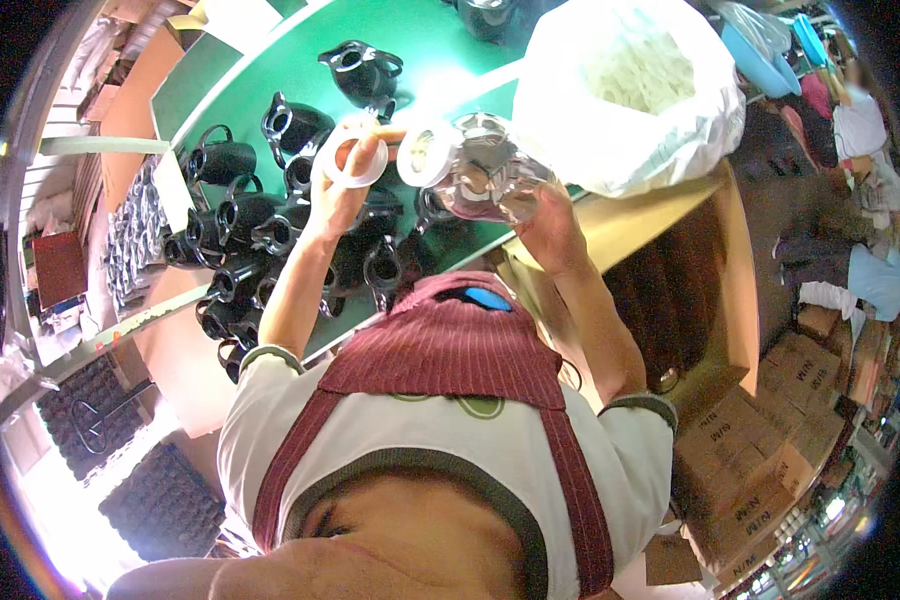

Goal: The person unpacks black kettles from plastic bags and places them on a green workbench. They then pick up each kettle, insert a circular metal component into the base, and set the assembled kettles back on the bench. The process is repeated for multiple units.

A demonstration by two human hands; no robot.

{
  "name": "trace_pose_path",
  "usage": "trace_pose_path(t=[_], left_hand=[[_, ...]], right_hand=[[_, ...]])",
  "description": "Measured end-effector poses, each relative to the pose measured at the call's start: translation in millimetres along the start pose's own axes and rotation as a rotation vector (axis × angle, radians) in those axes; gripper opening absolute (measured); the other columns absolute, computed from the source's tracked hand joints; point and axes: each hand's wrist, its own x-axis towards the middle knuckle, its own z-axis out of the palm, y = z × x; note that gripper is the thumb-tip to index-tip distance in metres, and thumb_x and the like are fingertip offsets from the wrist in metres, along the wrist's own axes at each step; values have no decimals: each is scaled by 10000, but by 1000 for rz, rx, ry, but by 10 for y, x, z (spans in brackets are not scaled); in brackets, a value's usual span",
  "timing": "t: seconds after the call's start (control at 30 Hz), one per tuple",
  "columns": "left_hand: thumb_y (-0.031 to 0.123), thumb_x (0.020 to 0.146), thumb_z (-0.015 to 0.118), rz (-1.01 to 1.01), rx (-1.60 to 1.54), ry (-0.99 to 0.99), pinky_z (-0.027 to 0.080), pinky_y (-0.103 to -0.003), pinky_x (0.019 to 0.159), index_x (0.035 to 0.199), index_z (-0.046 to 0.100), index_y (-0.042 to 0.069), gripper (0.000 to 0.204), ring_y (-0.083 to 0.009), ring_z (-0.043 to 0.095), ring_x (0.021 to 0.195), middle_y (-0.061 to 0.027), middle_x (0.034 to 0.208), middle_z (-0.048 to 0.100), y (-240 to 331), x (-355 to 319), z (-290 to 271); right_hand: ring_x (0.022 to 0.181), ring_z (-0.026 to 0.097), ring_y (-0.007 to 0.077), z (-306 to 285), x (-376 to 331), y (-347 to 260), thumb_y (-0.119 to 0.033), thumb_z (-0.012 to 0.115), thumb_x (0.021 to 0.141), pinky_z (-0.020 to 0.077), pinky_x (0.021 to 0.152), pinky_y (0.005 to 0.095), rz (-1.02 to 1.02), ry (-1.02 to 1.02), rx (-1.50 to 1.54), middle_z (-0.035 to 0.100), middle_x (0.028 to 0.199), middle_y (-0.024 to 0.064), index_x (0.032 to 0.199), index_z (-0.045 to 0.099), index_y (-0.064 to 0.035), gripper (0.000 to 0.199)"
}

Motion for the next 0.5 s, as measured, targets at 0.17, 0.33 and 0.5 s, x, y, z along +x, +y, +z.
trace_pose_path(t=[0.17, 0.33, 0.5], left_hand=[[172, 902, 731, 4, 336, 181, 556, -299, 725, 1123, 593, 40, 292, -160, 664, 782, -83, 989, 675, -666, 957, -1097], [449, 589, 926, 268, 1437, 113, 526, -431, 947, 1454, 427, 121, 1051, -360, 628, 1146, -181, 1329, 578, -1134, 1799, -2103], [552, 589, 887, -15, 1543, 53, 522, -438, 952, 1390, 547, 138, 962, -363, 652, 1112, -172, 1181, 675, -1124, 1980, -2127]], right_hand=[[1303, 547, 374, 391, 380, -138, -466, 536, 980, 445, 1122, 556, 16, 30, -27, 499, 1464, 174, 1524, 299, -56, 722], [1300, 542, 402, 390, 578, -159, -403, 640, 945, 427, 1136, 565, 90, 103, 91, 485, 1474, 187, 1512, 328, -56, 734], [1302, 544, 380, 431, 573, -198, -360, 689, 919, 415, 1156, 541, 70, 141, 132, 521, 1443, 199, 1502, 349, -19, 756]])
